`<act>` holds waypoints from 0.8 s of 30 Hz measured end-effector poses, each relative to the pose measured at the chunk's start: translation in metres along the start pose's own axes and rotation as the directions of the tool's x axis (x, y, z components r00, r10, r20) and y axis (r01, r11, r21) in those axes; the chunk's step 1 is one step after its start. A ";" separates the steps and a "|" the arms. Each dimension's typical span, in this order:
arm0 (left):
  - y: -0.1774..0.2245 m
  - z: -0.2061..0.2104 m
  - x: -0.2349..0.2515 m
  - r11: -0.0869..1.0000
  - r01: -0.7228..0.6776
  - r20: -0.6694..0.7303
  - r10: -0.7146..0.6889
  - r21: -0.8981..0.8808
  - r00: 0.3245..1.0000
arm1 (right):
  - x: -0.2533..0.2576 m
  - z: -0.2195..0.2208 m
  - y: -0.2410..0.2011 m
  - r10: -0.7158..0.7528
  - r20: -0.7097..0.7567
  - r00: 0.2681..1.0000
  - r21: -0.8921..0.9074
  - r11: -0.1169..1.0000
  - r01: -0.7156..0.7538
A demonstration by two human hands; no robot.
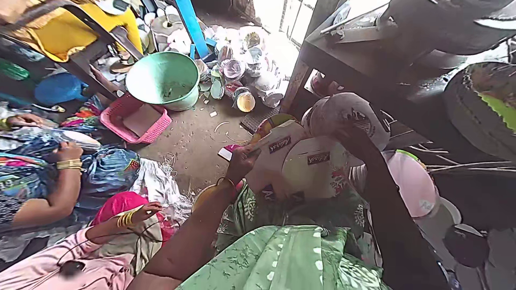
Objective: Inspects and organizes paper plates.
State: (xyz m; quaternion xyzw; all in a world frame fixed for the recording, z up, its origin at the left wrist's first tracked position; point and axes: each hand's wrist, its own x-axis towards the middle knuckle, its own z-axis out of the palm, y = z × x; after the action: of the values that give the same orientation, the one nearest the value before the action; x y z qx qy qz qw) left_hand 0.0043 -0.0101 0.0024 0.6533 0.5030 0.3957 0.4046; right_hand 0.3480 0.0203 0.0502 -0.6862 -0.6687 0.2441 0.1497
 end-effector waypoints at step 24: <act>-0.002 -0.003 0.001 0.945 -0.228 0.157 0.269 -0.236 0.950 | -0.011 0.011 -0.119 -0.235 0.056 0.970 -0.023 0.971 0.237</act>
State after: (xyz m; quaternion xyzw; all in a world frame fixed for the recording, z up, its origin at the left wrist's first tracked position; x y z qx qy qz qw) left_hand 0.0009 -0.0086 0.0014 0.6984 0.3304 0.4324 0.4649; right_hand 0.2415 0.0155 0.1055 -0.5972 -0.7527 0.2331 0.1497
